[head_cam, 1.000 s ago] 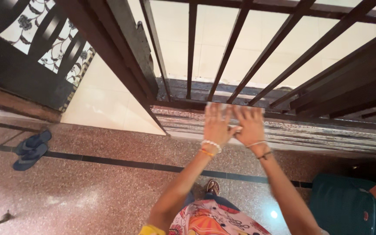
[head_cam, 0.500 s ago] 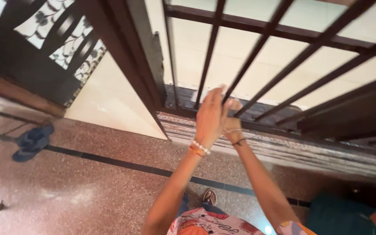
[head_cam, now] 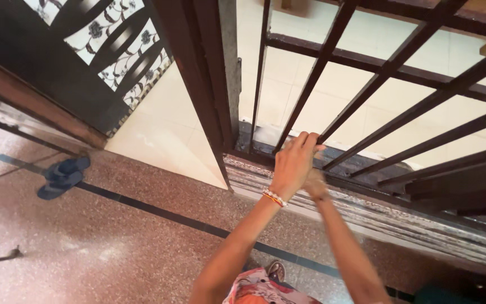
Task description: The person wipes the horizontal and vertical bars of a dark metal gate using a white cloth. They systematically clean the lower section of the gate, moving from left to right and back, ensuring the surface is wiped down.
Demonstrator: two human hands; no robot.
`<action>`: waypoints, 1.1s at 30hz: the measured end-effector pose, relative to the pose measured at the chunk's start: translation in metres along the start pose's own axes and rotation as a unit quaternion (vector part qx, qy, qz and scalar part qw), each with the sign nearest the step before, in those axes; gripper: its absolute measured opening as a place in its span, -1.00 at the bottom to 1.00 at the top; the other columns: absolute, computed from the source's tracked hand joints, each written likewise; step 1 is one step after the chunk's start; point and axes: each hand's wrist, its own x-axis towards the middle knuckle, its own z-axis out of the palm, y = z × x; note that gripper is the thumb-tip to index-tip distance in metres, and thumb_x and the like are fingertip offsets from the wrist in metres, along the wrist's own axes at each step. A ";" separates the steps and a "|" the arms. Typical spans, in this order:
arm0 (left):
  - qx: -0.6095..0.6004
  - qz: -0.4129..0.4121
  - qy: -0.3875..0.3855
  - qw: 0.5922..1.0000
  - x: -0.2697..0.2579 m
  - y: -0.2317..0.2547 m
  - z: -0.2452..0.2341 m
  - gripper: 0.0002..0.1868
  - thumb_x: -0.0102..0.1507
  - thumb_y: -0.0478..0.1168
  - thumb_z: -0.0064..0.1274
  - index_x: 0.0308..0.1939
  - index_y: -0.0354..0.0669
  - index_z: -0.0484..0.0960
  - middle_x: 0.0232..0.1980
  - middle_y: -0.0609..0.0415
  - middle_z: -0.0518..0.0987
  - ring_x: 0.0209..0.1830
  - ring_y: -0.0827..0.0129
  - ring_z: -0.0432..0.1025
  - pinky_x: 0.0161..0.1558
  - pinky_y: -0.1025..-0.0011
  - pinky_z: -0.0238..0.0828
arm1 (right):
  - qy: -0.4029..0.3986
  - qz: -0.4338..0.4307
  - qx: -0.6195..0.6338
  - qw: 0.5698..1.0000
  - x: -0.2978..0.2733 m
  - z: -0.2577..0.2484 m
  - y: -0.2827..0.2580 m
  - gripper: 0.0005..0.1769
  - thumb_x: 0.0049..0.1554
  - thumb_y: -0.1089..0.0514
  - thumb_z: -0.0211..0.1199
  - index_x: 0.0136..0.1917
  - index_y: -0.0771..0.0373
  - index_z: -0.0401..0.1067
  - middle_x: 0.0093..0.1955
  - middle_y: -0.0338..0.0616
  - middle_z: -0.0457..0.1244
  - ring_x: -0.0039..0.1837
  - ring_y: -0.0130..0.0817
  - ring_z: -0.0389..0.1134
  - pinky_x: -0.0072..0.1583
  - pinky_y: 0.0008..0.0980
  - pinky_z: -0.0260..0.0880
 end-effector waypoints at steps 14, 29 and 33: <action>-0.044 -0.014 0.061 0.997 -0.009 -0.010 0.034 -0.76 0.23 -0.38 0.07 -0.02 -0.16 0.51 -0.06 0.06 0.59 -0.02 0.04 0.46 -0.18 0.09 0.45 | 0.137 0.002 -0.439 0.888 -0.068 -0.057 0.027 -0.50 0.15 -0.14 0.19 0.25 0.16 0.46 0.29 0.22 0.30 0.27 0.26 0.27 0.18 0.25 0.15; 0.010 0.005 0.029 1.000 -0.009 -0.007 0.014 -0.69 0.22 -0.38 0.03 0.05 -0.15 0.50 -0.15 0.00 0.52 -0.05 0.07 0.47 -0.19 0.13 0.45 | -0.043 0.042 -0.330 0.942 -0.017 -0.005 0.006 -0.55 0.21 -0.26 0.08 0.31 -0.14 0.34 0.33 -0.37 0.29 0.50 -0.32 0.18 0.55 -0.02 0.07; -0.019 -0.007 0.048 0.999 -0.008 -0.003 0.018 -0.86 0.34 -0.28 0.08 -0.03 -0.15 0.51 -0.17 0.03 0.52 -0.06 0.10 0.48 -0.21 0.12 0.44 | 0.053 0.024 -0.479 0.876 -0.071 -0.103 0.022 -0.16 0.13 -0.47 0.12 0.42 0.14 0.34 0.26 0.03 0.28 0.34 -0.02 0.18 0.40 0.17 0.05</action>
